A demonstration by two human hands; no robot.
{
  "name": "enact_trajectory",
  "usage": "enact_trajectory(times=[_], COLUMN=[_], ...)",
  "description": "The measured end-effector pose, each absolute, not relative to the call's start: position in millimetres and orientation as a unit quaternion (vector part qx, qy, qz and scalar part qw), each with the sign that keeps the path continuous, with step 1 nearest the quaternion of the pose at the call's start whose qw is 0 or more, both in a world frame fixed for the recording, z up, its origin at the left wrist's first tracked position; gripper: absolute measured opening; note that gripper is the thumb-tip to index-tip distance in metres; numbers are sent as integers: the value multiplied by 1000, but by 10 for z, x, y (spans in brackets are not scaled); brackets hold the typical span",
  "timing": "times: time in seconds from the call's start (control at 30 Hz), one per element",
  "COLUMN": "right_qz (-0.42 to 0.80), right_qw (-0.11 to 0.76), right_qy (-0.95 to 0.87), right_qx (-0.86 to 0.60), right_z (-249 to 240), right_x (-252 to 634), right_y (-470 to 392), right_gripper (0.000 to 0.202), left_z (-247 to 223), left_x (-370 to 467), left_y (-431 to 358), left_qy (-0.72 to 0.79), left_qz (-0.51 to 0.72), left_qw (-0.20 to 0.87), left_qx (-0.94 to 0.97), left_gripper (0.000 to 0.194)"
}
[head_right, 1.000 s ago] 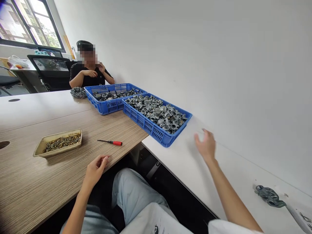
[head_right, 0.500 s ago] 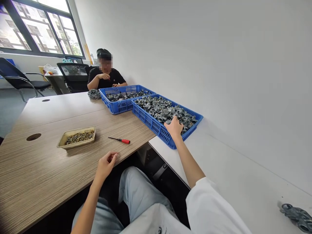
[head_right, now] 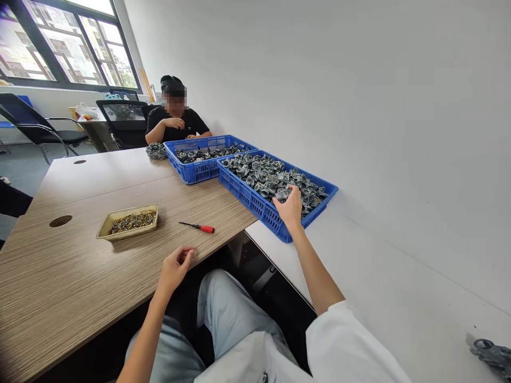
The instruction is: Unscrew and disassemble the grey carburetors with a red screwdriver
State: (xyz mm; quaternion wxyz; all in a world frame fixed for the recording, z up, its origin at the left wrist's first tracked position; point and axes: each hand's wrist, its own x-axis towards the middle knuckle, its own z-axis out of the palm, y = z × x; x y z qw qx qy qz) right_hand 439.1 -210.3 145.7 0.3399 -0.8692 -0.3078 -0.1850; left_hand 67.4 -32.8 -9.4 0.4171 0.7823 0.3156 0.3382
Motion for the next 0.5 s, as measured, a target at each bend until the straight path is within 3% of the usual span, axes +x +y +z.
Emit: enact_trajectory(times=[0.27,0.5], right_qz=[-231,-200], right_qw=[368,349], right_qy=[-349,-333], right_qx=[-830,-853], right_z=[1451,1458], right_x=[4392,4400], right_y=[-2096,-2108], right_gripper=[67,71], left_z=[-69,-30], left_x=[681,688], left_y=[-356,-371], left_qy=[315,315], left_qz=[341,348], left_qw=[420,414], left_qx=[780,780], left_gripper=[36,34])
